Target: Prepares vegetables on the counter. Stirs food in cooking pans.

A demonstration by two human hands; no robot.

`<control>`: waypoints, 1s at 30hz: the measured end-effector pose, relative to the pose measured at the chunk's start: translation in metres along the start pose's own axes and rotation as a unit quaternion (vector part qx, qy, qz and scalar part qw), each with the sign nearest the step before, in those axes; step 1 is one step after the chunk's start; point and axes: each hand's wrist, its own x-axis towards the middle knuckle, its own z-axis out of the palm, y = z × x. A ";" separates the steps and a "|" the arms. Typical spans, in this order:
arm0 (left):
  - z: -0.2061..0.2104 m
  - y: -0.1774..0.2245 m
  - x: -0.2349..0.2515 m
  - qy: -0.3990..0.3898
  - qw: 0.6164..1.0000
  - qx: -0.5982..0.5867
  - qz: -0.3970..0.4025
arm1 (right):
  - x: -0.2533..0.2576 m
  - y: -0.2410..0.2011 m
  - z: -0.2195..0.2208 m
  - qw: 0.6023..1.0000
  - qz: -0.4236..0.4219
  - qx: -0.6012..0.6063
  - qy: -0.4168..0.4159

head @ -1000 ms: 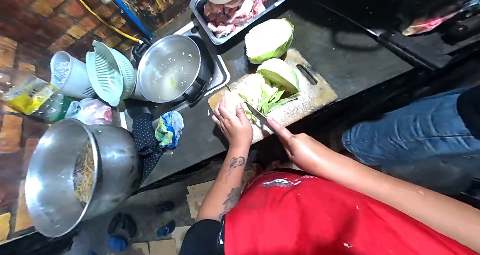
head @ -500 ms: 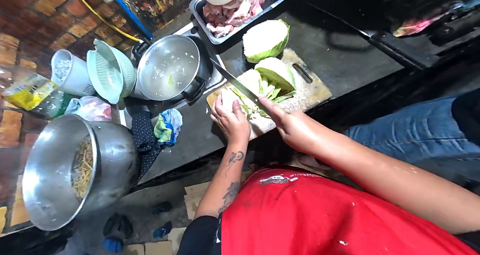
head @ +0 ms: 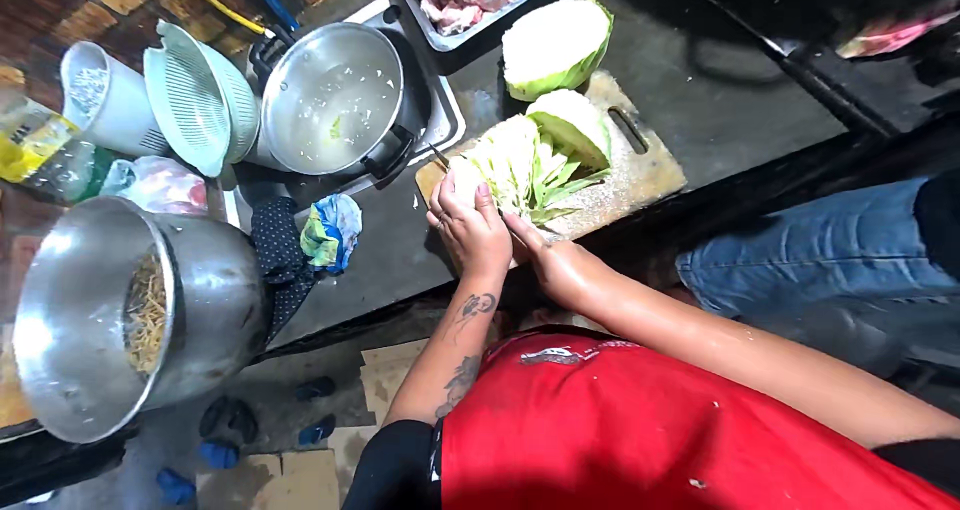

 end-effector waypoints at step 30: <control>-0.042 0.019 -0.005 -0.192 0.924 0.309 0.122 | -0.005 0.034 -0.022 0.996 -0.062 0.054 0.023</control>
